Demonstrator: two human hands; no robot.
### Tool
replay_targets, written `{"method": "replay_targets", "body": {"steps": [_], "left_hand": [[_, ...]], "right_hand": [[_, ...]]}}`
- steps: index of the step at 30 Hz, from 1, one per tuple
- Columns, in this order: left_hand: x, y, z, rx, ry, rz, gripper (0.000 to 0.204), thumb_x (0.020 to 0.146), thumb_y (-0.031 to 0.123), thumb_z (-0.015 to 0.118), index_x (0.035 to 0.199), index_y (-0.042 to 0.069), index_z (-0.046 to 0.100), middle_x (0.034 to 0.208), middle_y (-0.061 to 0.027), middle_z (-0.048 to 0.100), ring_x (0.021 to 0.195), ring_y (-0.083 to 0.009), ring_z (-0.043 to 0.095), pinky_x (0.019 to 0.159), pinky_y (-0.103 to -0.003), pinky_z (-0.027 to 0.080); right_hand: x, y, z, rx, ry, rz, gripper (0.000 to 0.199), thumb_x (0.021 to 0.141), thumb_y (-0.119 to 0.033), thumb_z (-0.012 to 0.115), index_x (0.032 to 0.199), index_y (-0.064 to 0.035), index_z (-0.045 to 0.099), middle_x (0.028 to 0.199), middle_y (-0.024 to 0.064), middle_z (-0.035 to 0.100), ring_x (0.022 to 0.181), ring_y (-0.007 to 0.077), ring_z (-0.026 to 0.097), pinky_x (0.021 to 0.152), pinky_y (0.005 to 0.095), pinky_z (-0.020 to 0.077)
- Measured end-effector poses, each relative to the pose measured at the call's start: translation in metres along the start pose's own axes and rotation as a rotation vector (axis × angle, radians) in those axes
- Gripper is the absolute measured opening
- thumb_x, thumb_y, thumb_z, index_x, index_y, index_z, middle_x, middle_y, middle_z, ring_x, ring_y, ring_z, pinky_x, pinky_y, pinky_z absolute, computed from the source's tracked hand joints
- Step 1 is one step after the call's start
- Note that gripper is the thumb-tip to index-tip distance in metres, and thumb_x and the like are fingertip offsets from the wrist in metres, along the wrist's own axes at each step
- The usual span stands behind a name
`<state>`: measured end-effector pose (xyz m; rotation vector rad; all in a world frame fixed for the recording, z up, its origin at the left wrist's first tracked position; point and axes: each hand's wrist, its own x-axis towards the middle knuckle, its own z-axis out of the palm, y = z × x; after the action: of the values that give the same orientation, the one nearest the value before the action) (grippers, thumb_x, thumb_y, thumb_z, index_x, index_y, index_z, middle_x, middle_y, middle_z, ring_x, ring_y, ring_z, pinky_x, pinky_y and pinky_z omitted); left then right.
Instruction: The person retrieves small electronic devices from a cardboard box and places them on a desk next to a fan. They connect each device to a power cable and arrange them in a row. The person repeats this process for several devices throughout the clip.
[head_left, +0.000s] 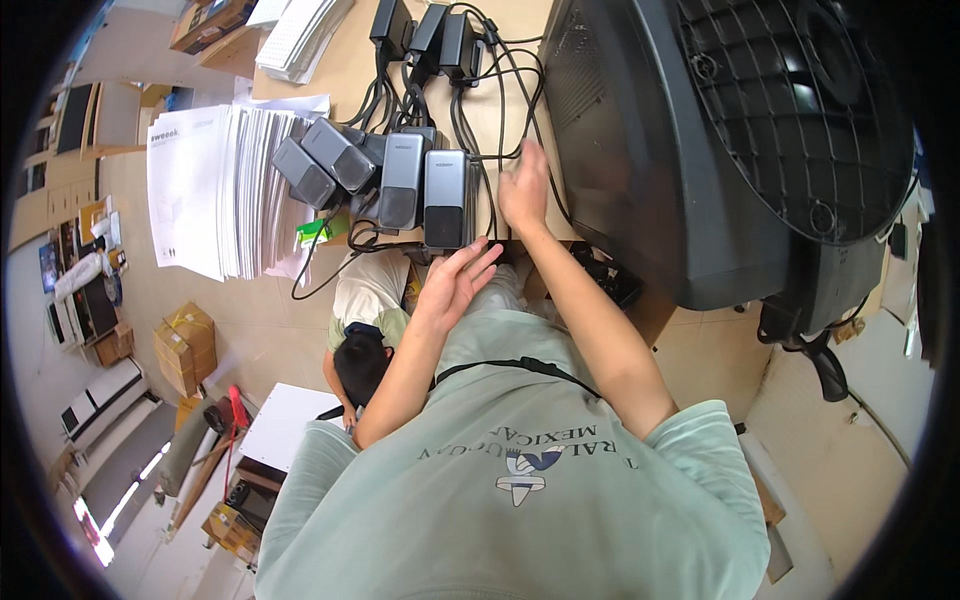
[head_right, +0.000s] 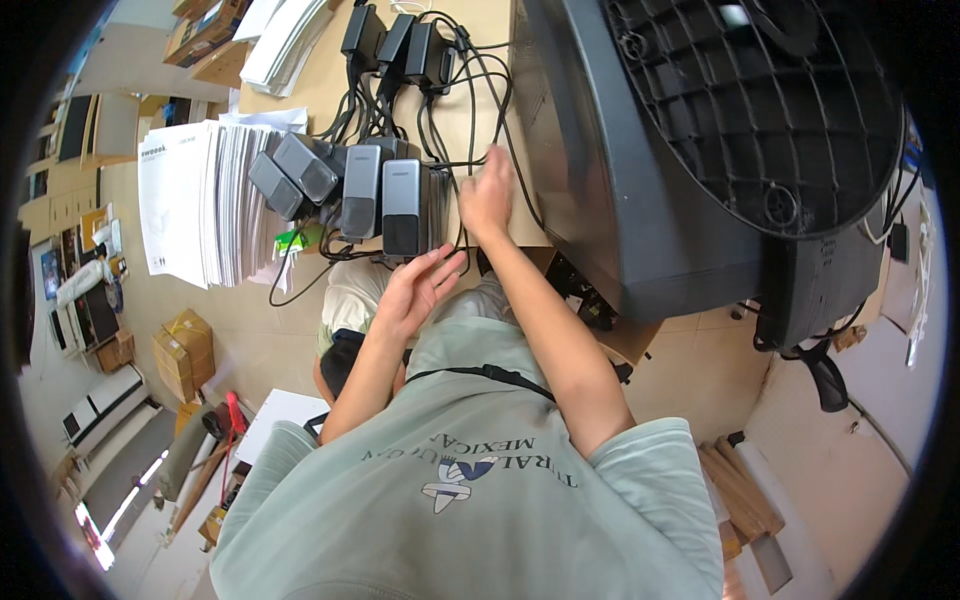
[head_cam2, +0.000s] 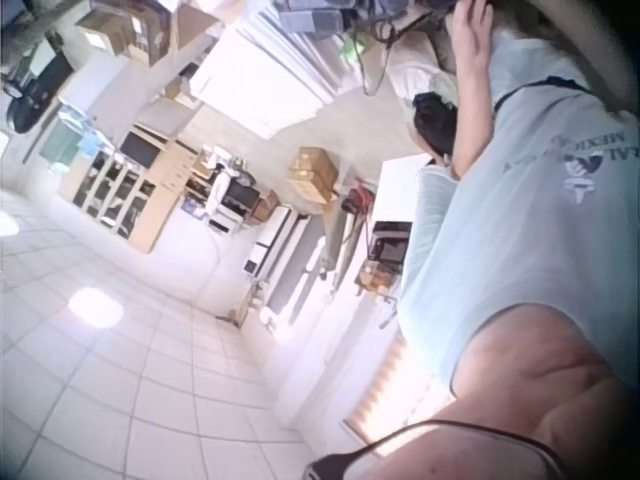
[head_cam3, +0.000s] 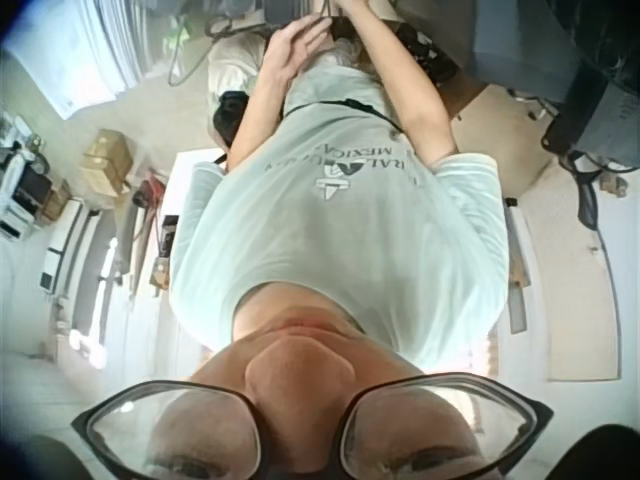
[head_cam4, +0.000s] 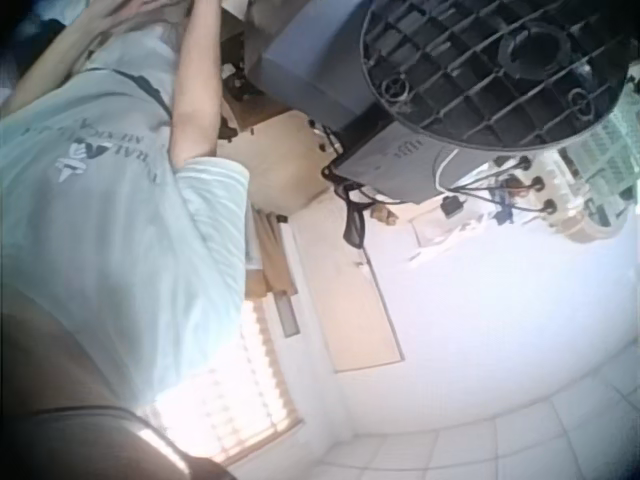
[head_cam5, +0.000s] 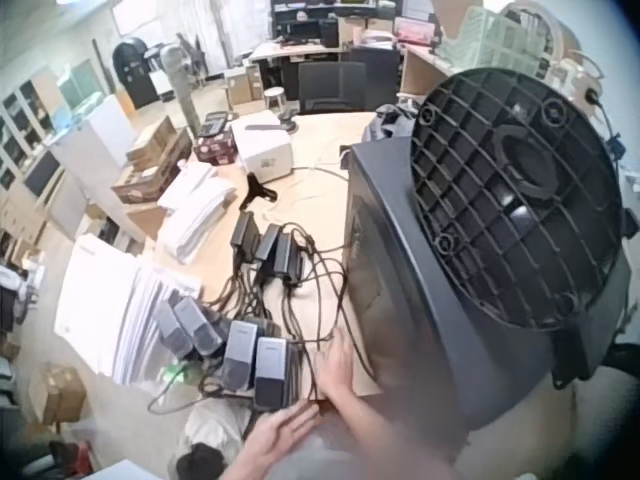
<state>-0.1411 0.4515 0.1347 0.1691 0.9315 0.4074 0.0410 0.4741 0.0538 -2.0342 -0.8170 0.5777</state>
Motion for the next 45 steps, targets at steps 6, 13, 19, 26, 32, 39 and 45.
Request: {"method": "replay_targets", "body": {"steps": [6, 13, 19, 26, 32, 39, 45], "left_hand": [[0.004, -0.002, -0.007, 0.13, 0.019, 0.052, 0.046, 0.098, 0.013, 0.064, 0.135, -0.007, 0.048, 0.146, -0.0151, 0.053, 0.131, -0.028, 0.057, 0.101, -0.038, 0.05], [-0.005, -0.017, -0.031, 0.577, 0.118, 0.012, 0.062, 0.099, 0.021, 0.06, 0.152, 0.004, 0.032, 0.147, -0.0067, 0.054, 0.126, -0.0186, 0.06, 0.1, -0.034, 0.047], [0.024, -0.084, -0.069, 0.951, 0.047, -0.136, 0.051, 0.099, 0.027, 0.059, 0.144, 0.005, 0.047, 0.122, -0.0043, 0.068, 0.103, -0.0135, 0.066, 0.085, -0.03, 0.049], [0.147, -0.193, -0.351, 2.533, -0.141, 0.03, 0.042, 0.092, 0.023, 0.061, 0.123, -0.005, 0.06, 0.102, -0.0164, 0.067, 0.083, -0.0224, 0.067, 0.075, -0.033, 0.054], [0.065, -0.266, -0.038, 1.823, 0.07, 0.163, 0.031, 0.09, 0.027, 0.062, 0.095, -0.002, 0.072, 0.092, -0.0152, 0.075, 0.081, -0.0264, 0.071, 0.081, -0.037, 0.054], [0.038, -0.418, -0.067, 2.134, -0.186, 0.043, 0.02, 0.096, 0.022, 0.057, 0.105, 0.009, 0.068, 0.095, -0.0245, 0.071, 0.096, -0.0444, 0.068, 0.086, -0.05, 0.053], [0.098, -0.443, -0.152, 2.437, -0.023, -0.134, 0.047, 0.091, 0.034, 0.062, 0.127, 0.006, 0.054, 0.111, -0.0218, 0.068, 0.103, -0.0422, 0.065, 0.09, -0.05, 0.052]], "right_hand": [[0.005, 0.009, 0.0, 0.115, -0.22, 0.01, 0.071, 0.085, 0.0, 0.051, 0.153, 0.0035, 0.03, 0.159, 0.0268, 0.031, 0.146, 0.0423, 0.032, 0.121, 0.0432, 0.0292], [-0.093, 0.055, -0.09, -0.092, -0.321, 0.067, 0.046, 0.092, -0.018, 0.06, 0.135, -0.0003, 0.055, 0.129, 0.0228, 0.06, 0.117, 0.0367, 0.06, 0.102, 0.0423, 0.0477], [-0.241, 0.179, -0.184, -0.149, -0.483, 0.485, 0.042, 0.087, -0.025, 0.064, 0.125, -0.008, 0.062, 0.116, 0.0176, 0.071, 0.106, 0.0367, 0.067, 0.091, 0.0438, 0.0536], [-0.332, 0.335, -0.237, -0.22, -0.145, 1.074, 0.043, 0.09, -0.033, 0.062, 0.121, -0.004, 0.066, 0.123, 0.021, 0.069, 0.118, 0.0363, 0.063, 0.099, 0.0423, 0.05], [-0.339, 0.366, -0.264, 0.107, -0.239, 0.747, 0.043, 0.092, -0.03, 0.061, 0.13, -0.0118, 0.064, 0.121, 0.0184, 0.07, 0.118, 0.0374, 0.062, 0.101, 0.0457, 0.0492], [-0.359, 0.495, -0.288, 0.046, -0.224, 0.898, 0.036, 0.092, -0.034, 0.062, 0.123, -0.0152, 0.066, 0.123, 0.0185, 0.068, 0.118, 0.0384, 0.062, 0.1, 0.047, 0.0496], [-0.368, 0.636, -0.259, 0.663, 0.418, 1.234, 0.031, 0.096, -0.024, 0.06, 0.119, -0.0031, 0.065, 0.096, 0.0118, 0.074, 0.081, 0.0159, 0.071, 0.072, 0.0333, 0.0565]]}}
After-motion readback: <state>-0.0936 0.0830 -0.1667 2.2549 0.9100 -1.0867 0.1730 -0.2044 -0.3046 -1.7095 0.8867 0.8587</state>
